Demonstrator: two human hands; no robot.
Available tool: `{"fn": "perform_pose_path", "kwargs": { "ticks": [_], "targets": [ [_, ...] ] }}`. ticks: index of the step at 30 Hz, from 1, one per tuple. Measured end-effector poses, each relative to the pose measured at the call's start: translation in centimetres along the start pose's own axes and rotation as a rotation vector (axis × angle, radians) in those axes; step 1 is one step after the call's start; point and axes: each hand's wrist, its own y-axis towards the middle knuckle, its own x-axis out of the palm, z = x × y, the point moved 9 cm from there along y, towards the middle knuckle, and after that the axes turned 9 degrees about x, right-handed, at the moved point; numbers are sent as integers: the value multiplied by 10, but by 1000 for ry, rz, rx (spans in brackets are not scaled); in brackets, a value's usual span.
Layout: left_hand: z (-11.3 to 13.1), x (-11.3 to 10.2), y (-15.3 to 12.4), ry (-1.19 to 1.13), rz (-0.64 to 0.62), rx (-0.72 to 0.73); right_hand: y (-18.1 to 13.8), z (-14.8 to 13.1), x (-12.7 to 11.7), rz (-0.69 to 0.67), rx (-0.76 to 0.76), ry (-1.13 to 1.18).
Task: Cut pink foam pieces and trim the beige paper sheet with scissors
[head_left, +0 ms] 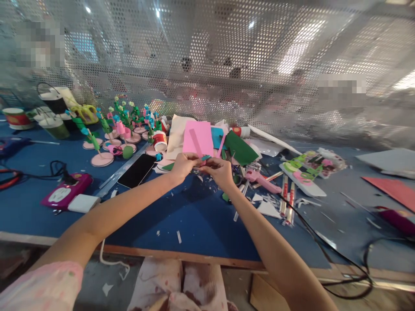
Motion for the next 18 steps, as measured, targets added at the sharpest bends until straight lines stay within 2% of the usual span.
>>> {"fn": "perform_pose_path", "kwargs": {
  "ticks": [4,9,14,18],
  "targets": [
    [-3,1,-1,-37,25,2,-1,0,0,60,31,61],
    [-8,0,3,5,2,-44,0,4,-3,54,61,105],
    [7,-1,4,90,-22,82,0,4,1,8,77,122],
    [11,-2,2,104,14,117,-2,-1,0,48,57,110]
  ]
}}
